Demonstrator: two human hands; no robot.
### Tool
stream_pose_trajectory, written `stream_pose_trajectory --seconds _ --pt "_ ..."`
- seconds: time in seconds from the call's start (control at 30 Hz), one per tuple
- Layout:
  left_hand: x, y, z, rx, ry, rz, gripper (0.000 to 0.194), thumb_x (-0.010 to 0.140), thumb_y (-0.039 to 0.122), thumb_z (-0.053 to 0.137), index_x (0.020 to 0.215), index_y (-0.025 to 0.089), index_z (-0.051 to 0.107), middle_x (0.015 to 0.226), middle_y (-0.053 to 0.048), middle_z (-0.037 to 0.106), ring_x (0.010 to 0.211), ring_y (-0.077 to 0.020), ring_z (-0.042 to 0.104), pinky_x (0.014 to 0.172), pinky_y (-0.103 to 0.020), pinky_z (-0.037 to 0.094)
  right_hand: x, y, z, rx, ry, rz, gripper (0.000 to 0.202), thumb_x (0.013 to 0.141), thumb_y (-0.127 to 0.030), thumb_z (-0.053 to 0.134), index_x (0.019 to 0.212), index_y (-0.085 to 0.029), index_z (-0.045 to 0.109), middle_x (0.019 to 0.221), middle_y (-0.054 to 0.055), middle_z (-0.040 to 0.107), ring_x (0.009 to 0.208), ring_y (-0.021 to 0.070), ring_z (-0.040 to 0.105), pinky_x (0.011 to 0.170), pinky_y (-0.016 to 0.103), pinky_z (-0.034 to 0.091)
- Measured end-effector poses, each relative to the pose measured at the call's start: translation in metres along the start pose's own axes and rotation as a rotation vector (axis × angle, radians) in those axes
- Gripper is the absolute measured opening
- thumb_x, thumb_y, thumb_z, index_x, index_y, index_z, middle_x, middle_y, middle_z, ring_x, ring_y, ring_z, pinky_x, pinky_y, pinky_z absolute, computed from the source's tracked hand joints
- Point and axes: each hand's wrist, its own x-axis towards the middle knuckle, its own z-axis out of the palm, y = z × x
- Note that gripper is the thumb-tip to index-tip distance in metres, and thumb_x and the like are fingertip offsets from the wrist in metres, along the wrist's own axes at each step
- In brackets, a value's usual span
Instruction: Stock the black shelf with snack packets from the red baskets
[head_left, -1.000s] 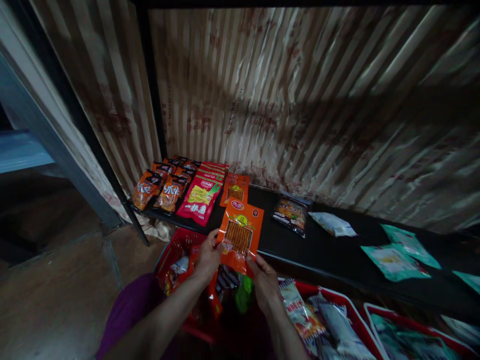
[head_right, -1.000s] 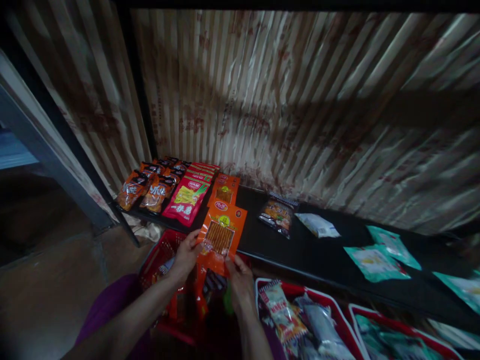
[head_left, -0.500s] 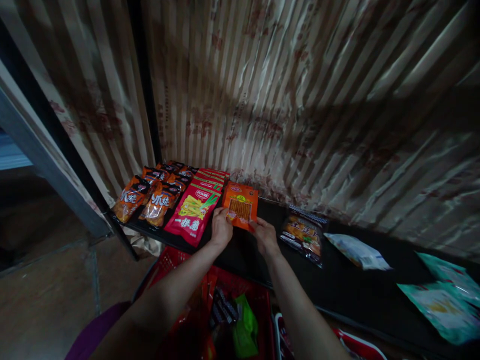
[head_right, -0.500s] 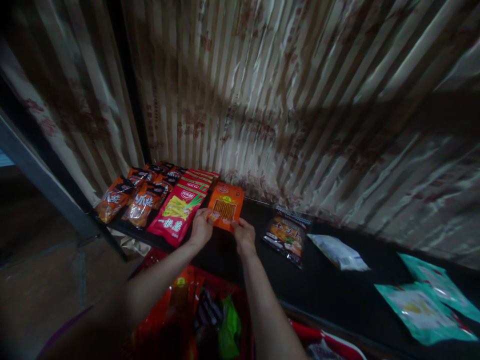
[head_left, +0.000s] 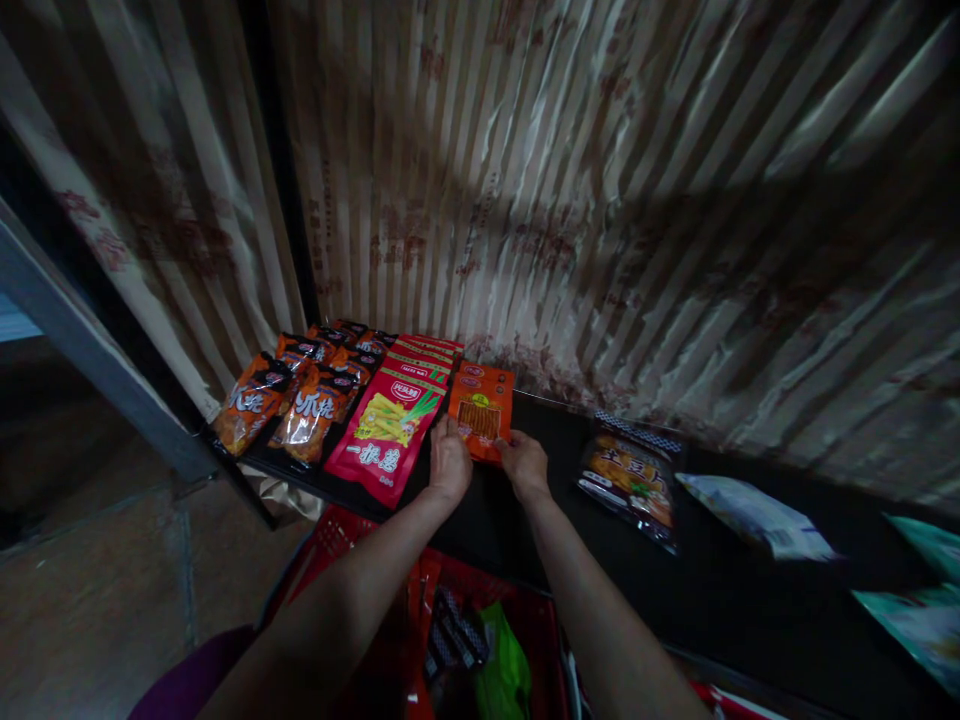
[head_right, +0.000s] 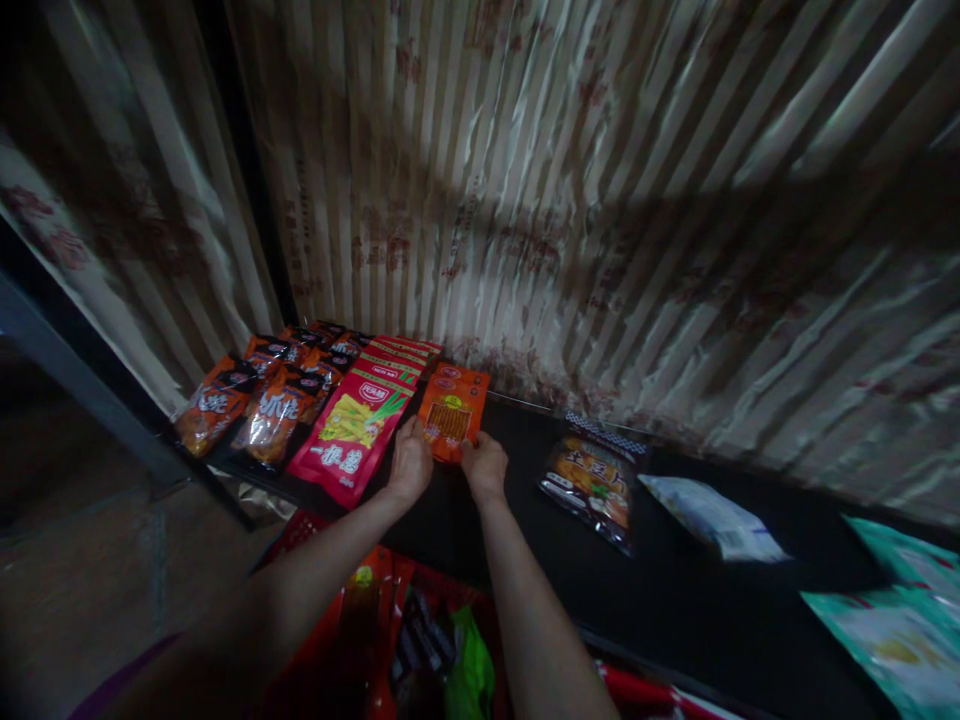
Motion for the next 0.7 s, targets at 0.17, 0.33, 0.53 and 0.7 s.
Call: stream_pose_trajectory --seconds 0.17,0.33,0.53,0.7 --pt "-0.006 -0.003 0.001 0.103 -0.036 0.023 0.054 0.077 0.004 0.036 0.13 0.006 0.044 0.133 -0.021 0.046 0.125 -0.0293 0.041 0.106 -0.045 0.03 -0.005 -0.003 0.0 -0.157 0.005 0.01 0.035 0.075 -0.025 0.053 0.108 -0.019 0.063 0.094 0.01 0.07 0.091 0.0252 0.065 0.077 0.032 0.046" --pt "-0.009 -0.004 0.002 0.186 -0.051 0.045 0.052 0.078 0.005 0.034 0.13 0.002 0.043 0.133 -0.023 0.045 0.124 -0.0295 0.041 0.104 -0.043 0.032 -0.012 -0.009 -0.002 -0.268 -0.018 0.016 0.05 0.079 -0.027 0.049 0.128 -0.017 0.047 0.103 0.012 0.068 0.095 0.0254 0.063 0.077 0.032 0.046" --pt "-0.011 -0.003 0.002 0.263 -0.064 0.064 0.05 0.081 0.01 0.036 0.129 0.004 0.043 0.139 -0.023 0.039 0.129 -0.031 0.035 0.106 -0.045 0.028 -0.019 -0.014 -0.002 -0.419 0.086 -0.127 0.053 0.078 -0.028 0.05 0.13 -0.018 0.046 0.119 0.015 0.055 0.106 0.0277 0.054 0.086 0.036 0.041" --pt "-0.01 -0.001 0.001 0.306 -0.11 0.048 0.052 0.079 0.012 0.04 0.129 0.0 0.043 0.141 -0.028 0.033 0.13 -0.0343 0.035 0.105 -0.047 0.029 -0.009 -0.025 0.005 -0.442 0.058 -0.331 0.047 0.082 -0.026 0.045 0.127 -0.017 0.051 0.14 0.014 0.037 0.13 0.03 0.029 0.102 0.043 0.027"
